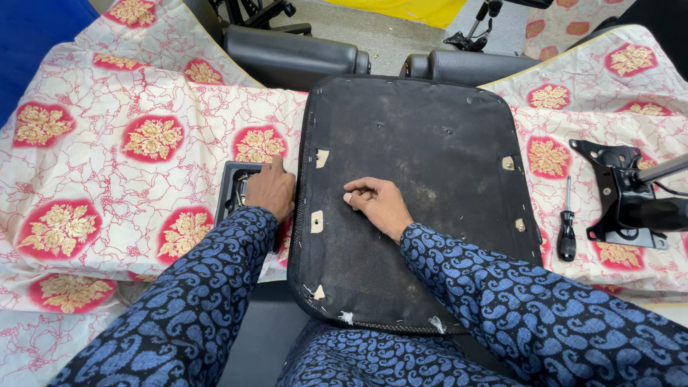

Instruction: The person unscrews screws from the underside of a chair seat plate using a screwdriver, places the removed screws in a tray, then drives the screws back into the seat plate by hand and with the screwdriver.

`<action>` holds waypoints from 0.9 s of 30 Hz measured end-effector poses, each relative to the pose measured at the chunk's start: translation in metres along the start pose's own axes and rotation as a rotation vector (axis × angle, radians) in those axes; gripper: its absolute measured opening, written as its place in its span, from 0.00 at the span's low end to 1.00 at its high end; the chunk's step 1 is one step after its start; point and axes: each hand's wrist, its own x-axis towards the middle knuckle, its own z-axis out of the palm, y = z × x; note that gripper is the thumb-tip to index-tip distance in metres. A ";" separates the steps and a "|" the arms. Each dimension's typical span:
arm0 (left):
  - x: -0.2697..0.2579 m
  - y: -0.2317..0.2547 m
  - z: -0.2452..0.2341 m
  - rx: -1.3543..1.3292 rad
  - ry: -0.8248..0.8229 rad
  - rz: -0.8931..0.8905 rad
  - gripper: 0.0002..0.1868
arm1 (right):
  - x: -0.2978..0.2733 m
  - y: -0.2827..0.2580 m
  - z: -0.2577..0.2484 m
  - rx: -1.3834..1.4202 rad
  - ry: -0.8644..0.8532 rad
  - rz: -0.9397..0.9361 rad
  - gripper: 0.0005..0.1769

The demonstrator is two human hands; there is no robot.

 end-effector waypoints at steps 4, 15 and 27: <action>-0.001 0.004 -0.009 -0.150 0.119 -0.107 0.11 | 0.000 0.000 0.000 0.000 0.002 -0.007 0.17; -0.053 -0.031 -0.028 -0.454 0.460 -0.581 0.07 | 0.002 0.002 -0.001 0.009 -0.003 -0.016 0.16; -0.043 -0.002 -0.032 -0.537 0.513 -0.298 0.08 | -0.003 -0.002 -0.007 0.071 -0.041 0.002 0.16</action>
